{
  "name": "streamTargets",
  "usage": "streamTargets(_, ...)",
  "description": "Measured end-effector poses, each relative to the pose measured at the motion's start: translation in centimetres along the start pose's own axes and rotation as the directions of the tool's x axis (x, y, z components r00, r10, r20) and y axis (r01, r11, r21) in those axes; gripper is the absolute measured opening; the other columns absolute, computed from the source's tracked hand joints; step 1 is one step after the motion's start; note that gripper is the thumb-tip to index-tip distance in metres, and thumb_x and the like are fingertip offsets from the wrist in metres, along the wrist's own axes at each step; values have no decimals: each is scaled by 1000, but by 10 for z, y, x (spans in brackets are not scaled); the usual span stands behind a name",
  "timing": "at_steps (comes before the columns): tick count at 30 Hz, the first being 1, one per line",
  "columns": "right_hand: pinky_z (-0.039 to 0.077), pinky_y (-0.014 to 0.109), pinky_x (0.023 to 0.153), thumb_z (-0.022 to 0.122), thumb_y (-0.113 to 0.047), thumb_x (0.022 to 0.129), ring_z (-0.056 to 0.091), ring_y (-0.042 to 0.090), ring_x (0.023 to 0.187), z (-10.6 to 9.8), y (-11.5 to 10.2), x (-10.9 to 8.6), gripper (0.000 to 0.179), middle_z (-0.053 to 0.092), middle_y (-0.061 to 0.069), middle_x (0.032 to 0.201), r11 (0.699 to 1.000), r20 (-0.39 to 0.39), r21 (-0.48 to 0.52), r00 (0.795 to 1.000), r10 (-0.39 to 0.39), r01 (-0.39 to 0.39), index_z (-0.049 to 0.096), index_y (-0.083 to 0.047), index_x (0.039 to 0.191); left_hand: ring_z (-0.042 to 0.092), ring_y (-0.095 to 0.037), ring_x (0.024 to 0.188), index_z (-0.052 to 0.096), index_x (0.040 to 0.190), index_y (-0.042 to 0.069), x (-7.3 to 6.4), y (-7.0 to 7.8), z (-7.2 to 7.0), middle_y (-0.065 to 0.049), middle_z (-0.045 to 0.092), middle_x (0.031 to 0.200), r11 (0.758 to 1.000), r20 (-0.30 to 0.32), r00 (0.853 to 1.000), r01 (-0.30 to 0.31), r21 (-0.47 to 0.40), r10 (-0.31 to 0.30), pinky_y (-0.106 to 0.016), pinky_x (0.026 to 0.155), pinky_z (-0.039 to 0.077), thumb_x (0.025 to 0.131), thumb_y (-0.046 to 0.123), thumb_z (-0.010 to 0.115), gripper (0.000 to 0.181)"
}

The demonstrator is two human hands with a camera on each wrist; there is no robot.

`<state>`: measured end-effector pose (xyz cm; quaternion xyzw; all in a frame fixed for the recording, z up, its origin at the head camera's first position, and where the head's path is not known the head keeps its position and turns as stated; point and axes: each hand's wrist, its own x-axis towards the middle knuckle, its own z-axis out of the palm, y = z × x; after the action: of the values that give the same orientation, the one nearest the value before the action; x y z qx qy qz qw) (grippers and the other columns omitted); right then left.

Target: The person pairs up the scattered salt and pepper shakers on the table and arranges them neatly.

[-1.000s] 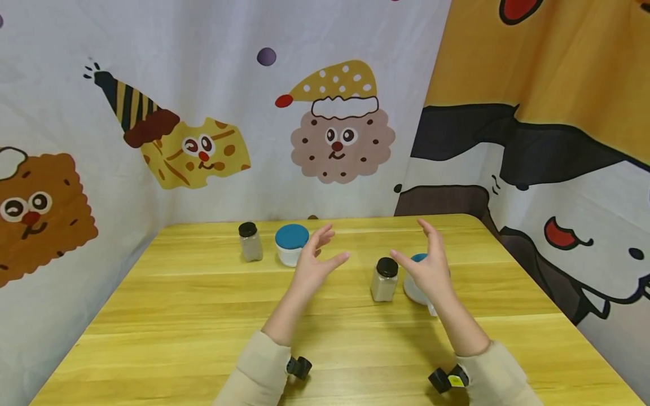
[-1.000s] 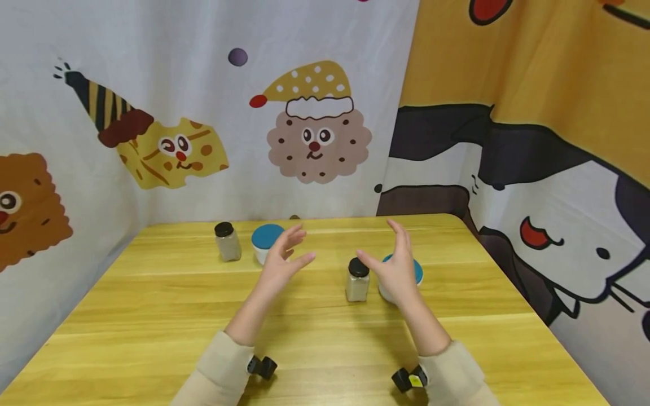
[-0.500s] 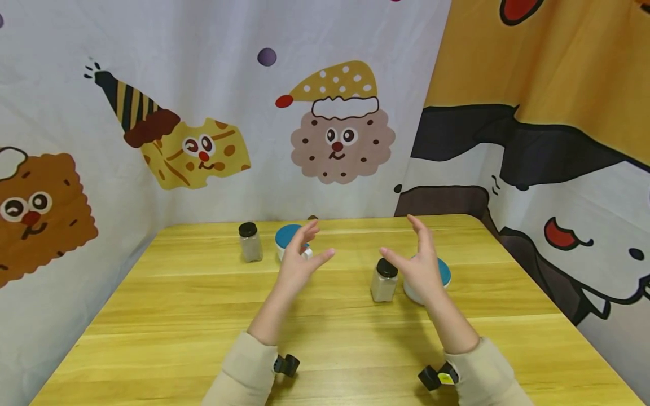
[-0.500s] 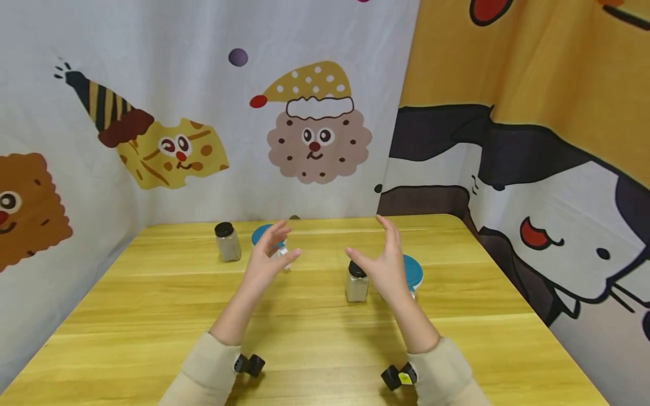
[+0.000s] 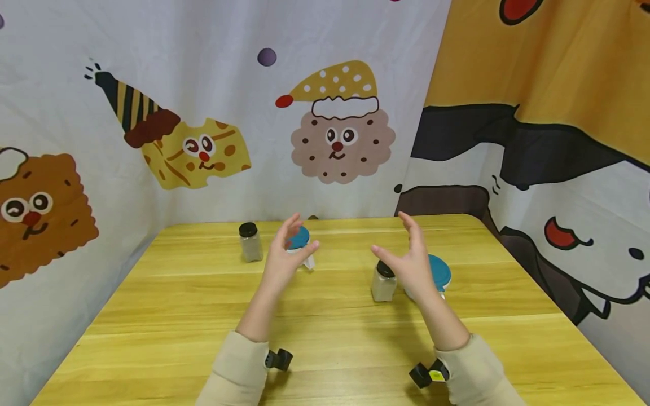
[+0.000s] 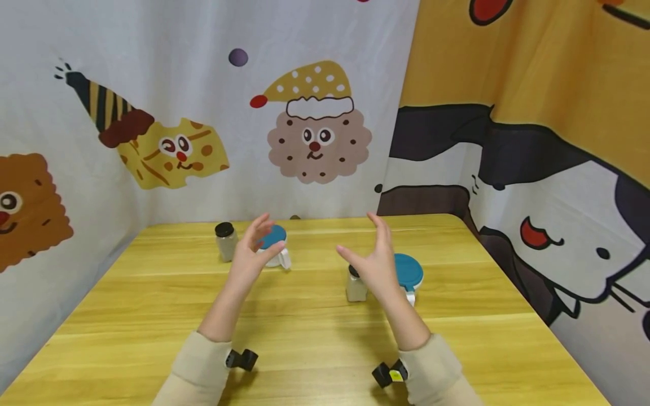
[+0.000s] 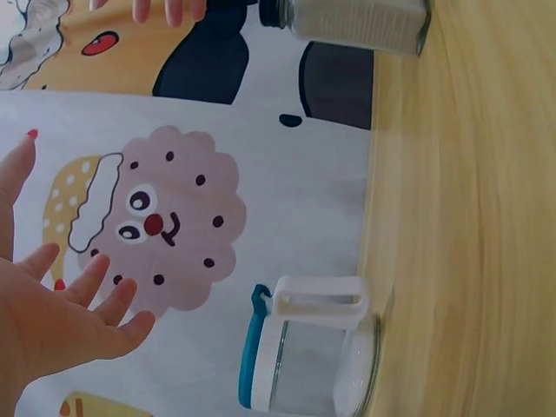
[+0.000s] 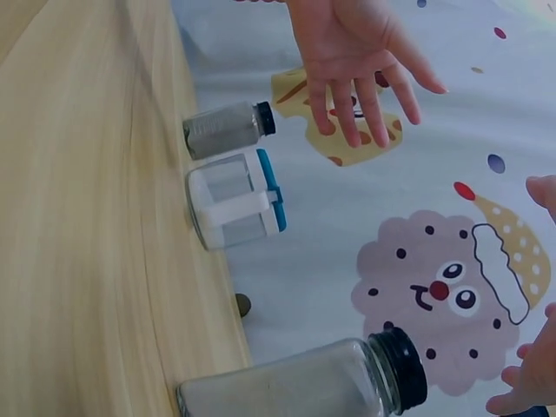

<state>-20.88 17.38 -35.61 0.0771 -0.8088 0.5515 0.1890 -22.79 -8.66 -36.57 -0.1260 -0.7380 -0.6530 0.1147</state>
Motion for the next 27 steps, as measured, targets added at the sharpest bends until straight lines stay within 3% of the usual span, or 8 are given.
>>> streamTargets(12,16,54,109,78,-29,81,20,26,139,15,-10,1,85,26,2,152,999,26,21,999,-28,27,28,-21,150,37,-30,130,40,145,20,5,0,-15,-2,48,135,1000,-45,999,-14,-11,13,-45,104,27,83,24,77,72)
streamTargets(27,15,48,111,79,-29,80,21,23,139,33,-16,2,85,27,1,152,997,44,74,998,-39,36,30,-22,149,38,-25,129,40,145,20,8,2,-38,-5,48,136,1000,-130,992,-1,-17,-1,-50,106,25,85,26,75,69)
